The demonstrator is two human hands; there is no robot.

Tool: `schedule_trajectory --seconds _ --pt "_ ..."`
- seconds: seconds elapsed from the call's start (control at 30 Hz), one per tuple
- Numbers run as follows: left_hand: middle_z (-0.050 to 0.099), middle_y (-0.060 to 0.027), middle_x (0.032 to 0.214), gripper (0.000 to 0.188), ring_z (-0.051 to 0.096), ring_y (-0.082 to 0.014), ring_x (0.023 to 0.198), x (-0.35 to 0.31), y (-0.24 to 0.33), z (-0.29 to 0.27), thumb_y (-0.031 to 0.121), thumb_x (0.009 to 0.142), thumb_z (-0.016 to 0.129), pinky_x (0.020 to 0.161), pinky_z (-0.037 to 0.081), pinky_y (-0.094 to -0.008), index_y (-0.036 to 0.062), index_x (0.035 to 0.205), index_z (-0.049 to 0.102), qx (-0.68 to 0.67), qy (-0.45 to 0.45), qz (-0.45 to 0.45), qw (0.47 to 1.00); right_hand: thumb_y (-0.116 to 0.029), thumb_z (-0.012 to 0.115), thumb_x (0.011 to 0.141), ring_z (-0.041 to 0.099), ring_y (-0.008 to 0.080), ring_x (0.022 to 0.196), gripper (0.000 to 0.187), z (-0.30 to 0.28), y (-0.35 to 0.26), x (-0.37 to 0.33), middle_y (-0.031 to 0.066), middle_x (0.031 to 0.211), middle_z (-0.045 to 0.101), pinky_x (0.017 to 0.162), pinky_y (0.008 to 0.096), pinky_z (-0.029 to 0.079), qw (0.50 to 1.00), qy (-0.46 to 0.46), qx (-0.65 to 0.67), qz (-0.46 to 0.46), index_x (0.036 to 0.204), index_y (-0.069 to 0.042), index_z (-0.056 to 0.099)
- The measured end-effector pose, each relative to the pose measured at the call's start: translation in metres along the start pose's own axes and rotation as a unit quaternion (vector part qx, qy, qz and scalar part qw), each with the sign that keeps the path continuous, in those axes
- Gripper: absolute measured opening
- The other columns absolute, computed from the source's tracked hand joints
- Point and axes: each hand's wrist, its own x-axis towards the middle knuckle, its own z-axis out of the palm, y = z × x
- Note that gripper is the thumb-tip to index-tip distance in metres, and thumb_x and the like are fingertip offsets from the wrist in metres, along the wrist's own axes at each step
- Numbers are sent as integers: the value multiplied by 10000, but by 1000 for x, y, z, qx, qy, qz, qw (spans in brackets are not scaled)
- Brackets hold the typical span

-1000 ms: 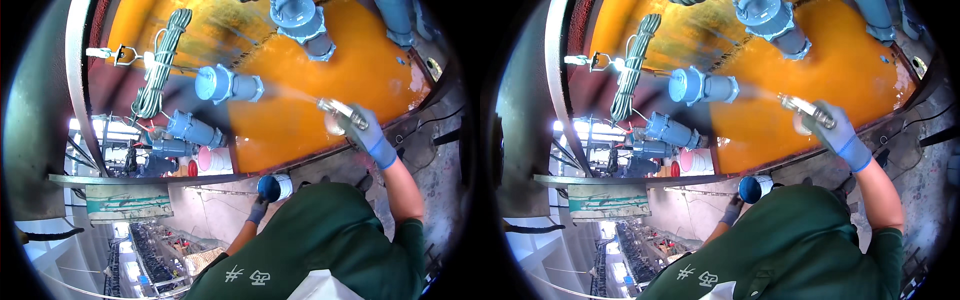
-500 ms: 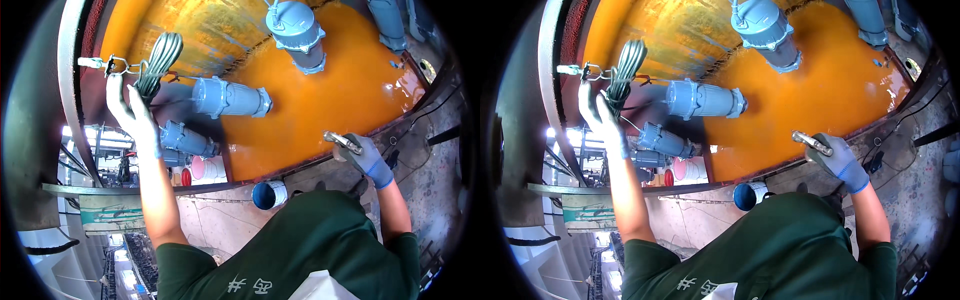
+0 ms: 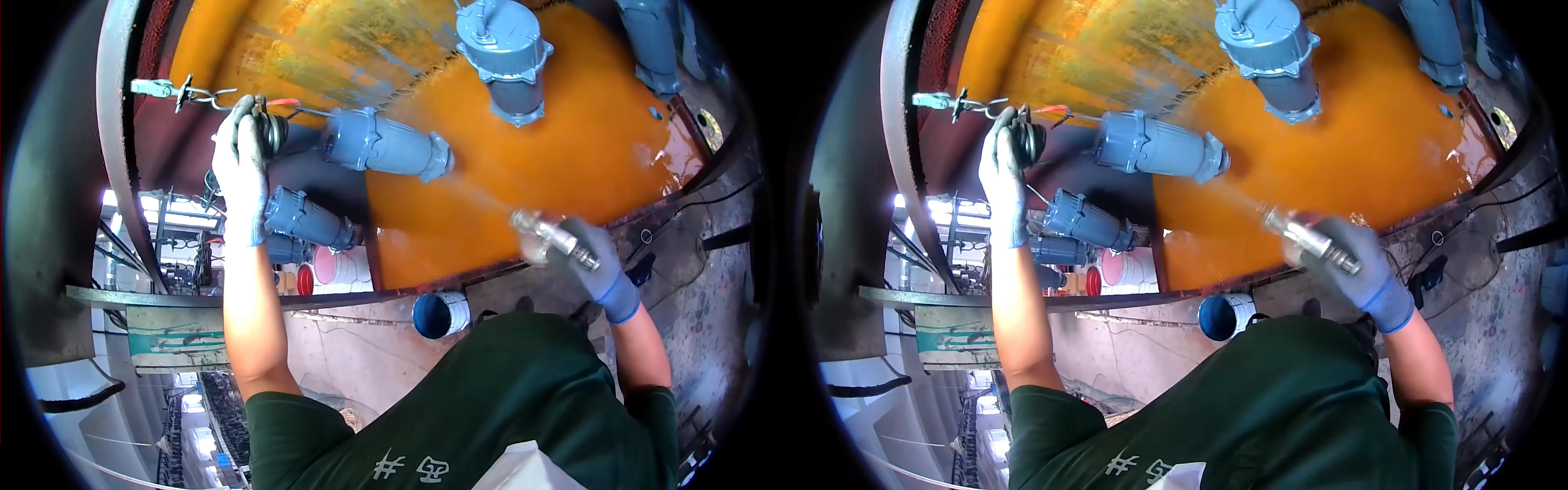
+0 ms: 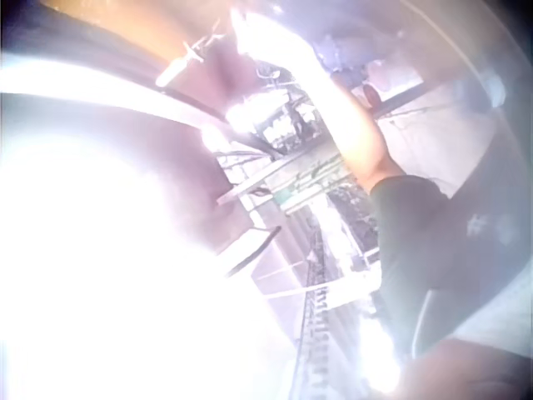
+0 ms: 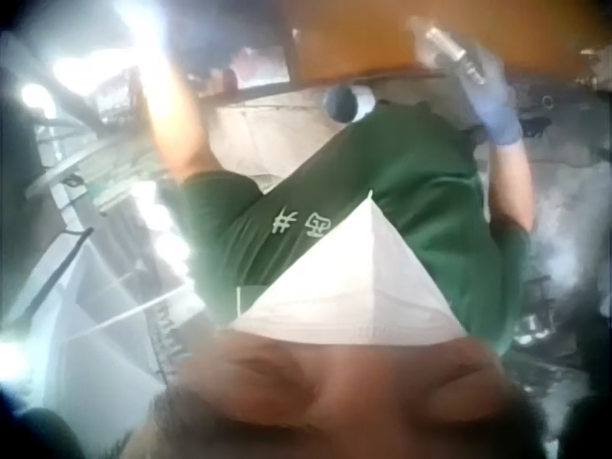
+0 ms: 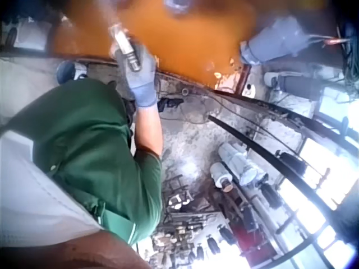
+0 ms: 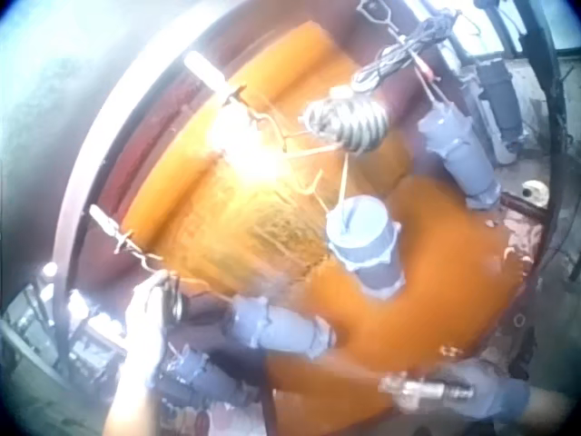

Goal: The person presses a button on a control panel and spray paints hanging pump motors using a spray gun while rotating and holding them by hand.

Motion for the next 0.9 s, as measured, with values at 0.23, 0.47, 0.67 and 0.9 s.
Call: schedule_trajectory --seconds 0.23,0.47,0.67,0.9 --pt "686 -174 1361 328 642 -263 1264 -25 -13 -15 119 1091 548 1131 459 -367 -41 1349 672 34 -9 -12 999 -145 765 967 711 155 857 240 10 -27 55 118 947 735 772 354 552 1000 24 -1 18 1167 -25 708" --pt "646 -177 1424 348 607 -275 1333 -59 -40 -43 36 1063 565 1173 439 -388 -34 1399 623 66 25 41 997 -130 765 971 582 85 768 163 9 -88 78 45 782 644 687 307 488 983 -118 -118 -72 1032 -18 663" --pt "636 -190 1407 327 601 -319 1321 -77 -92 -76 33 1017 585 1154 449 -411 -27 1323 681 83 74 35 993 -96 784 933 609 95 784 178 13 -86 92 49 857 672 715 309 501 1000 19 16 -4 1045 -16 671" --pt "607 -169 1435 432 578 -291 1335 -81 -184 -115 -26 968 596 1168 433 -401 -16 1398 640 164 110 -42 979 -122 745 997 571 47 773 168 15 -99 90 -11 856 656 675 254 478 997 17 44 55 1094 3 689"
